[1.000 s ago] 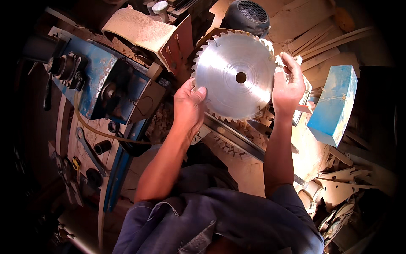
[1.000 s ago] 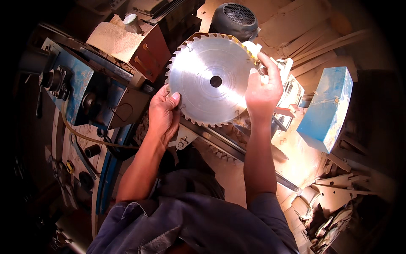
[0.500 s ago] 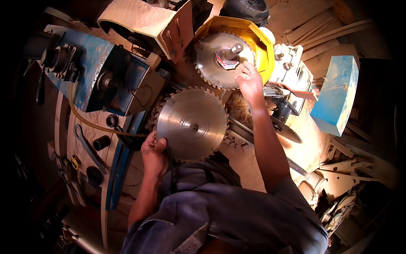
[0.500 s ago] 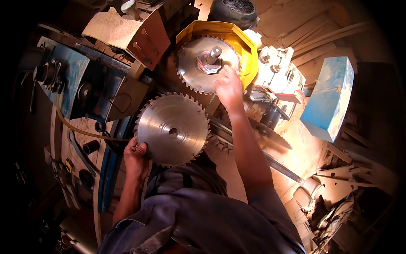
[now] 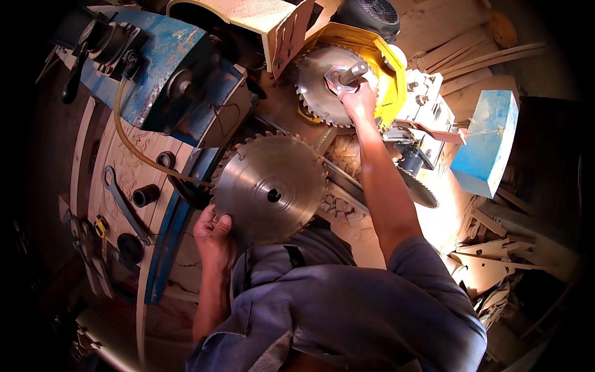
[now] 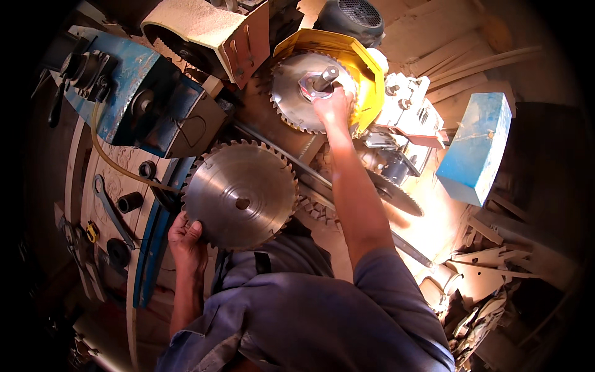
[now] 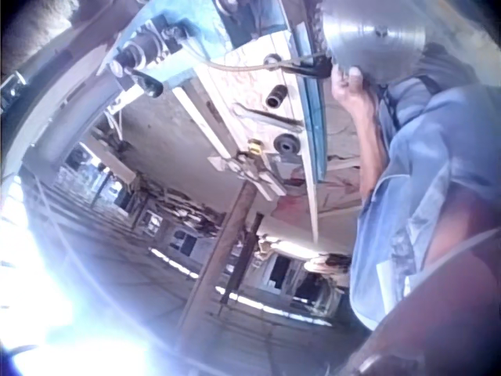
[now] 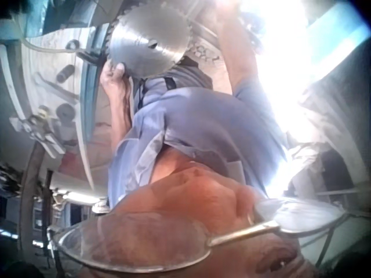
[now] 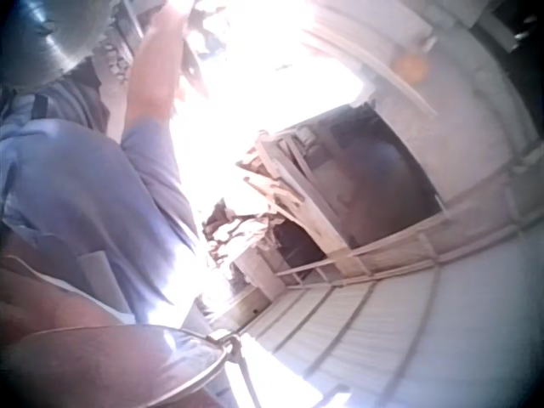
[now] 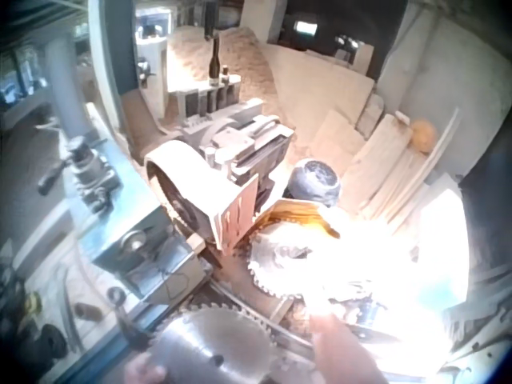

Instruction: The person removes a circular saw blade from a woodworking machine using a wrench, then installs a new blade by placing it on the arbor, adding a washer and nut, and tightening the assembly. The person then turns on the machine to test the blade.

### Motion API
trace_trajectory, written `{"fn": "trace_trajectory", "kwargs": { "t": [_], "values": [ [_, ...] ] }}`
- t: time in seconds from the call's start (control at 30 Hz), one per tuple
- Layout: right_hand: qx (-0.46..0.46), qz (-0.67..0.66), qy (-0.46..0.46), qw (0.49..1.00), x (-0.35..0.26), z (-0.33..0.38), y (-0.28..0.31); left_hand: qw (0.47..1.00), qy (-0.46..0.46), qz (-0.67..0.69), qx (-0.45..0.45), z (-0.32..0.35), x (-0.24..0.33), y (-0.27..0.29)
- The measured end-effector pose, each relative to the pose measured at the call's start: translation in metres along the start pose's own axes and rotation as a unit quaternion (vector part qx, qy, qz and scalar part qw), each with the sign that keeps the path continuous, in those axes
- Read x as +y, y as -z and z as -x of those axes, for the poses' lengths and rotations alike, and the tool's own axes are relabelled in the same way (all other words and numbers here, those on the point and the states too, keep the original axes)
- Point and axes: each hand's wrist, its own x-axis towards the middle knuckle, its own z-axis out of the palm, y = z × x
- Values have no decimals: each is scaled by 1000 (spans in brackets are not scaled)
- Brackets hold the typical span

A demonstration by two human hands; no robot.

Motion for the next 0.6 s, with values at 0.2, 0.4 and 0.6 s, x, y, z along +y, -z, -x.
{"fn": "trace_trajectory", "kwargs": {
  "t": [0.2, 0.4, 0.6],
  "values": [
    [29, -60, 0, 998, 10, -18, -6, 999, -28, 15, 4, 21, 18, 12],
    [2, -162, -40, 986, -7, -20, 10, 998, -53, 12, 27, 39, 25, 28],
    [-158, -371, -223, 888, -24, -6, 39, 993, -94, 19, 62, 62, 30, 40]
  ]
}}
